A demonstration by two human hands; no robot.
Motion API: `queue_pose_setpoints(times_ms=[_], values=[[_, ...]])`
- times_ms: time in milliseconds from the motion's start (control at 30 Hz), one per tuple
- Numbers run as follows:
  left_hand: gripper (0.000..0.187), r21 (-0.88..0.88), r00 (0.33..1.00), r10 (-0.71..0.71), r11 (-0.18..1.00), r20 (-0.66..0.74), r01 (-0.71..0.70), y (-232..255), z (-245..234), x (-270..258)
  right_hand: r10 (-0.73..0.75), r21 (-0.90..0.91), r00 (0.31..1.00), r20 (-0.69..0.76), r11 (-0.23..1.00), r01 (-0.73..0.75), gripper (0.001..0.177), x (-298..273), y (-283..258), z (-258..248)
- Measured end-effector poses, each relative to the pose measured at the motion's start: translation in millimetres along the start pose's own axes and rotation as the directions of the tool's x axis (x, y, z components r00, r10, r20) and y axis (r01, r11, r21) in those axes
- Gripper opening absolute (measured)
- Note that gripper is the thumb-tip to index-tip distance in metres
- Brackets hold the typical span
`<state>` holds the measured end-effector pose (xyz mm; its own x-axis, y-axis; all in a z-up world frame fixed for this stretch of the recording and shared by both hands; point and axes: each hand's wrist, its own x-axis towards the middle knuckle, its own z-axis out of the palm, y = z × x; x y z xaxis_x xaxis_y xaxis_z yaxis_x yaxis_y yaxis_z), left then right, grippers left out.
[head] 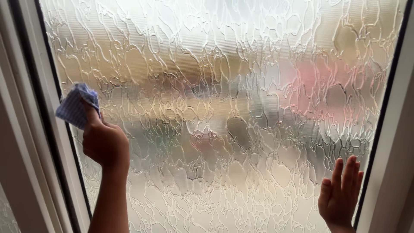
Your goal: The person wipes a textured glass window with a blue checkered cloth, repeatedly folding the cloth to use a clean side. They also wipe the window frame and briefly spray the cloth with a liquid from a spray bottle before resuming wiping the glass.
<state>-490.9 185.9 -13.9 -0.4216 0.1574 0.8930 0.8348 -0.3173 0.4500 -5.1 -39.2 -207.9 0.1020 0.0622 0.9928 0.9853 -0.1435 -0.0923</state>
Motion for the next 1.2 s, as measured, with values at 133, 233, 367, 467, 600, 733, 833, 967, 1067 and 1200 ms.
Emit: queue_pose_setpoints(times_ms=[133,233,367,467,600,733,833,967,1067,1200], values=[[0.049,-0.028,0.999,0.029,0.999,0.018,-0.028,69.0,0.9,-50.2,0.009,0.006,1.0,-0.005,1.0,-0.009,0.058,1.3,-1.1,-1.8],[0.054,-0.15,0.991,0.116,0.983,0.063,-0.105,149.3,-4.6,-101.9,0.005,0.008,1.0,-0.011,1.0,-0.005,0.058,2.0,0.9,-2.2],[0.055,-0.313,0.967,0.255,0.918,0.003,-0.242,276.1,-5.9,-154.7,0.012,0.008,1.0,-0.013,1.0,-0.012,0.057,-0.1,6.2,-0.4],[0.07,-0.365,0.923,0.354,0.847,-0.152,-0.386,370.7,-4.8,-187.5,0.007,-0.002,1.0,-0.009,1.0,-0.007,0.057,-2.5,10.5,1.7],[0.052,-0.558,0.774,0.634,0.639,-0.01,-0.53,437.6,-13.1,-228.0,0.002,0.01,1.0,-0.002,1.0,-0.002,0.058,-3.4,14.0,0.5],[0.036,-0.681,0.591,0.8,0.491,0.105,-0.543,379.3,-19.0,-250.6,-0.009,0.001,1.0,0.006,1.0,0.009,0.057,-0.2,8.9,-4.6],[0.03,-0.756,0.315,0.738,0.649,0.596,-0.09,291.6,-35.4,-232.5,-0.01,-0.022,1.0,0.018,1.0,0.01,0.056,4.3,-1.6,-13.2],[0.041,-0.351,0.107,0.578,0.329,0.809,0.877,194.7,-59.6,-175.2,0.127,-0.003,0.992,0.026,0.992,-0.127,0.057,7.4,-36.7,-22.4],[0.047,-0.052,0.015,0.598,0.045,0.801,0.998,157.9,-80.5,-160.5,0.341,0.134,0.931,0.133,0.924,-0.358,0.058,-8.2,-108.0,-21.9],[0.052,-0.098,0.059,0.674,0.02,0.736,0.995,127.1,-104.4,-154.9,0.288,0.575,0.502,0.816,-0.302,-0.76,0.069,-10.1,-194.7,-51.5]])
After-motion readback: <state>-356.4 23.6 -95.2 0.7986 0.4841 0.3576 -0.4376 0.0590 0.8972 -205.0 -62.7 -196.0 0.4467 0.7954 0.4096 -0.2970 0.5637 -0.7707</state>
